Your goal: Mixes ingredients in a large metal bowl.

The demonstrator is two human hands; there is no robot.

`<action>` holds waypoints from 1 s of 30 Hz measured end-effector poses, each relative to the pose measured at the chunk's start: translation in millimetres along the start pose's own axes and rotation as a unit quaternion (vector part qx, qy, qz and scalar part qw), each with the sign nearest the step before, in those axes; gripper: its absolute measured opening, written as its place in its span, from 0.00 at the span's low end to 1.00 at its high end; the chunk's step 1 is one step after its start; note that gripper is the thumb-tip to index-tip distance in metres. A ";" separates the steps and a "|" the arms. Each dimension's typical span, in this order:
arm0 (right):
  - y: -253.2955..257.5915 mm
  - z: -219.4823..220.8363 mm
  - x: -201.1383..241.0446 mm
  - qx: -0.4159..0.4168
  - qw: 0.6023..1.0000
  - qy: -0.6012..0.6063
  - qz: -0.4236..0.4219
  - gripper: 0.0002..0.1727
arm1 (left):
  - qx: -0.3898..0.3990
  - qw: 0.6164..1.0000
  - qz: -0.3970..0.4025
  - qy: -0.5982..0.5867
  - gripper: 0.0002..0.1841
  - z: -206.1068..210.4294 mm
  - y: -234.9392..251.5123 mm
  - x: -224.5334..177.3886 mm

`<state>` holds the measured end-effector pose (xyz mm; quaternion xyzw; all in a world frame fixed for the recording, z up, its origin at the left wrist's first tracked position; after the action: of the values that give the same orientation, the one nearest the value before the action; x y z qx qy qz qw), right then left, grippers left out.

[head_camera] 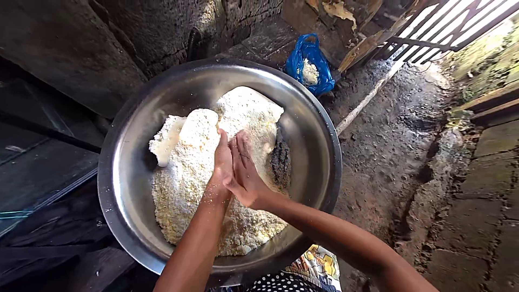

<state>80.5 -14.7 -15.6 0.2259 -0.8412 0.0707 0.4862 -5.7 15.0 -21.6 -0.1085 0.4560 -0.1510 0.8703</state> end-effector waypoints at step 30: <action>-4.3 -89.4 -39.8 0.146 0.960 0.141 0.191 0.11 | -0.098 0.990 0.093 0.034 0.18 -21.4 3.3 -69.5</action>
<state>169.7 24.2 -3.6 0.1167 -0.7724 0.3153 0.5388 -60.2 42.2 18.2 -0.1450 0.5063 -0.0272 0.8497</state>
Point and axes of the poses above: each hand's wrist, its own y-axis towards the middle knuckle, its own z-axis out of the palm, x = y × z, the point moved 3 cm from there along y, towards the middle knuckle, and after that the axes turned 5 degrees about x, right-handed, at the moved point
